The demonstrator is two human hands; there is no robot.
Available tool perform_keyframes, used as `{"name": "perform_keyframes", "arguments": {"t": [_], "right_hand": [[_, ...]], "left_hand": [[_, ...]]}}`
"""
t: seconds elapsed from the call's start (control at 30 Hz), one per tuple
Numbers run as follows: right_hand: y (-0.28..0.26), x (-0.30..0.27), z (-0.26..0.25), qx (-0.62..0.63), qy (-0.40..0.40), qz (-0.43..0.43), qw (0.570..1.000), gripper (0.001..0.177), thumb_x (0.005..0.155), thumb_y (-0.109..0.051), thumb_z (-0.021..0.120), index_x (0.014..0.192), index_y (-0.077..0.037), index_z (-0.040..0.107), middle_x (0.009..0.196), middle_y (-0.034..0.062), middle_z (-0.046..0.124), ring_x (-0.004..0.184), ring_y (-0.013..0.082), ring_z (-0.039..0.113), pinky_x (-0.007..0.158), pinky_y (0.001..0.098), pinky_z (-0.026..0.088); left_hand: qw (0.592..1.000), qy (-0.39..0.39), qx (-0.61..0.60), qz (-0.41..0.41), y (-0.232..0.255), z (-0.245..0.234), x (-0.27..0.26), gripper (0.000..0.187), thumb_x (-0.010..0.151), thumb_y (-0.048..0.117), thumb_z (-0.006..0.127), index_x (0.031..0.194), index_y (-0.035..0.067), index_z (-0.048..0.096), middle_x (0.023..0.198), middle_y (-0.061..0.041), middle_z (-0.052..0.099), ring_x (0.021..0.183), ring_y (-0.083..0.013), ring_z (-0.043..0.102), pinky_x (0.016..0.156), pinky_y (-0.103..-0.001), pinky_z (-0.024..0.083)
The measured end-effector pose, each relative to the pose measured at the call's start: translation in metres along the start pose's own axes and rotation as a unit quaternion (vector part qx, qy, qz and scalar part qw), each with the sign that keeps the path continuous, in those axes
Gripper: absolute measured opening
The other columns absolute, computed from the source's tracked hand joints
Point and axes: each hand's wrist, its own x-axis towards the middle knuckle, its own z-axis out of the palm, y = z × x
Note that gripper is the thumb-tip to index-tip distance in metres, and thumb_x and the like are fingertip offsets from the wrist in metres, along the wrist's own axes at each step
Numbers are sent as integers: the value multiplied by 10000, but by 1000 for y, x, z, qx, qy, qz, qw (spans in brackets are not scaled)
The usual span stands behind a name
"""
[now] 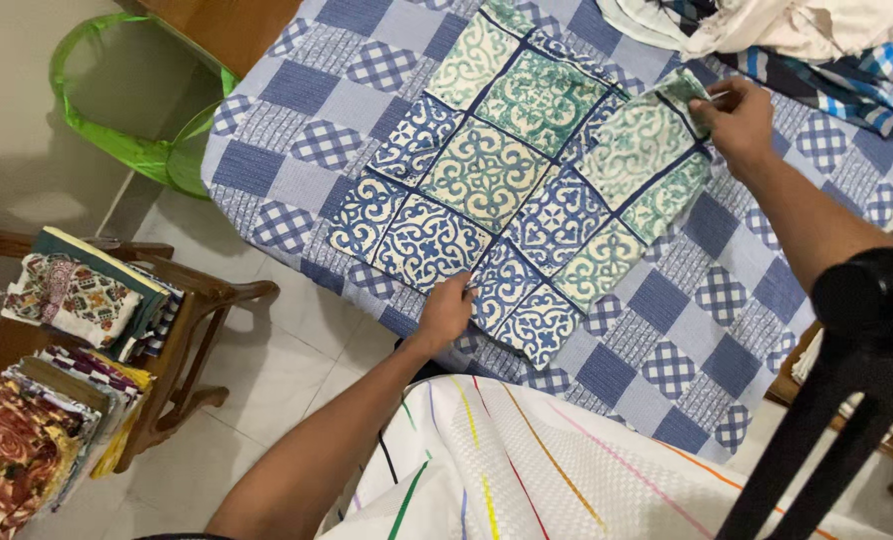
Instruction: The person folds a light blue patterned bedsheet on a table, then folds a blue and white patterned quilt. The person stacks the folded items on a nearby chair.
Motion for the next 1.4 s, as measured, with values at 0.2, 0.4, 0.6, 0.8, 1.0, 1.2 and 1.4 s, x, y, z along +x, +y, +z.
{"name": "perform_keyframes", "arguments": {"t": [0.2,0.4,0.6,0.8,1.0,1.2,1.4], "right_hand": [[-20,40,27,65,-61,-37,995,228,1046,-120,774,1200,-2,655,987,27,674,859,88,604,717,245,475],[-58,65,75,35,-82,-41,995,206,1075,-166,735,1192,-4,683,917,14,653,782,76,536,648,255,411],[-97,98,116,3,-101,-61,993,202,1073,-164,731,1174,7,693,926,33,672,792,83,557,659,270,431],[-119,122,151,-53,-122,-112,985,208,1105,-168,716,1182,24,689,973,62,697,835,107,603,692,300,476],[-123,143,187,-97,-109,-123,982,197,1078,-177,745,1147,6,723,927,81,714,785,113,613,659,313,488],[-117,155,201,-126,-90,-131,979,186,1064,-165,760,1129,7,735,939,106,744,793,124,658,679,310,516],[-112,158,213,-111,-71,-132,982,176,1047,-162,770,1115,-2,744,925,89,744,783,126,670,680,327,537]], "left_hand": [[992,115,-55,3,-29,-25,-3,350,960,162,631,1243,-45,639,1071,-302,700,1017,-452,685,861,-489,534],[982,182,-55,1,-45,-60,3,360,946,166,656,1226,-59,650,1061,-303,703,1021,-450,687,863,-481,538],[980,176,-46,-79,-44,-98,5,253,984,160,617,1113,-51,673,988,-295,708,977,-468,677,815,-522,509],[965,241,-78,-66,-59,-124,13,274,957,134,614,1159,-45,660,979,-290,706,925,-457,698,798,-505,524],[962,250,-66,-87,-71,-143,25,246,950,140,628,1104,-47,662,968,-296,699,926,-467,691,794,-514,518],[959,242,-48,-142,-67,-152,31,227,986,164,617,1070,-40,670,993,-290,715,974,-469,685,840,-523,507],[937,302,-45,-171,-48,-152,28,297,976,168,602,1192,-27,661,1086,-275,700,1018,-453,670,888,-508,506]]}}
